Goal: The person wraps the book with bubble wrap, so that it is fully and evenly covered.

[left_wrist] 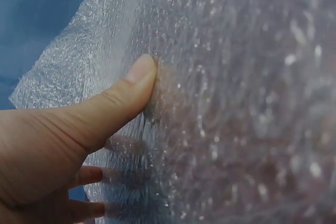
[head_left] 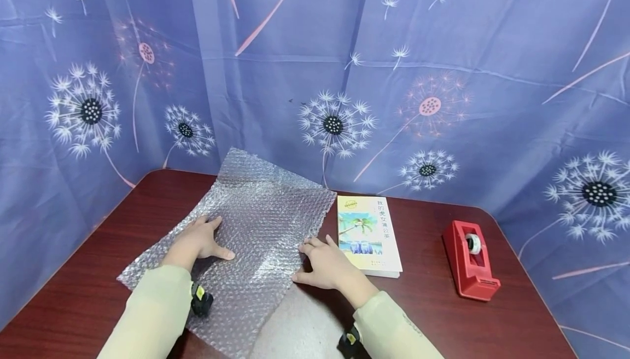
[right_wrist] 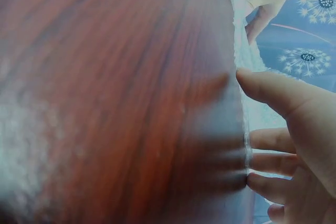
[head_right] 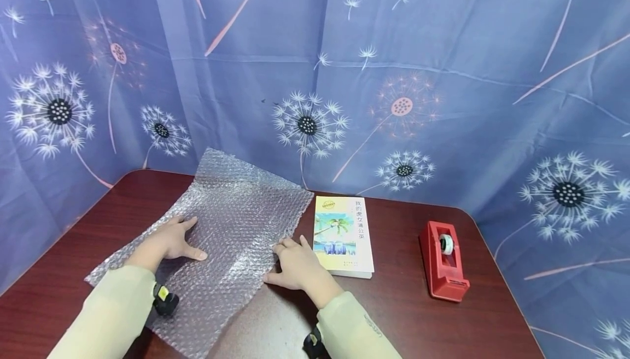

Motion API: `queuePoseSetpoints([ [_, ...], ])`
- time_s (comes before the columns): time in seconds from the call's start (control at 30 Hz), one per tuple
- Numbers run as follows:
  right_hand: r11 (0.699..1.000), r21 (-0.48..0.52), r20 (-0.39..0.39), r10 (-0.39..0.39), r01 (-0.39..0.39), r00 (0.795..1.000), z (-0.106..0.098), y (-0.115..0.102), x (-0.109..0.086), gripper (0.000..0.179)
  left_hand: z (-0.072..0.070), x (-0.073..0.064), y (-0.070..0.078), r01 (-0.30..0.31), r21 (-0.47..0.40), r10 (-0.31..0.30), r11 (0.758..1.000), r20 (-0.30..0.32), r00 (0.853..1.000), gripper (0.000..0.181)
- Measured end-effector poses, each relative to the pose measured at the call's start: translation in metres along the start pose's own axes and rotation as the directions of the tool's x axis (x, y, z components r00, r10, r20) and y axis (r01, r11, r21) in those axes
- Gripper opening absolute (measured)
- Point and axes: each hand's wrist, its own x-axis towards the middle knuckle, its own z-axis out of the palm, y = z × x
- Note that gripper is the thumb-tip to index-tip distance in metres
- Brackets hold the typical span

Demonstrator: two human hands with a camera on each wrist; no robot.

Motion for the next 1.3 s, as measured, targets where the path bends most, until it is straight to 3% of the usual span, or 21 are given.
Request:
queuePoseSetpoints([
  [0.2,1.000,0.018,-0.009,-0.005,0.006,1.000,0.000,0.003,0.000,0.068,-0.001,0.003,-0.001,-0.026,-0.029,0.026,0.999,0.005,1.000,0.121],
  [0.53,0.988,0.153,0.005,0.000,-0.001,1.000,0.000,0.007,0.001,0.068,-0.004,0.007,-0.011,-0.080,-0.065,0.080,0.995,0.000,0.997,0.119],
  [0.77,0.973,0.230,-0.015,0.002,0.001,1.000,0.000,0.010,-0.002,0.067,0.000,0.002,-0.012,-0.124,-0.106,0.122,0.987,-0.021,0.992,0.114],
  [1.07,0.953,0.304,-0.053,0.001,0.015,0.999,0.006,0.014,-0.006,0.066,0.016,-0.007,0.013,-0.209,-0.079,0.199,0.975,-0.116,0.973,0.076],
  [1.3,0.935,0.354,-0.073,0.016,0.010,0.997,0.009,0.018,-0.008,0.064,0.030,-0.007,0.035,-0.272,-0.075,0.258,0.959,-0.154,0.954,0.065],
])
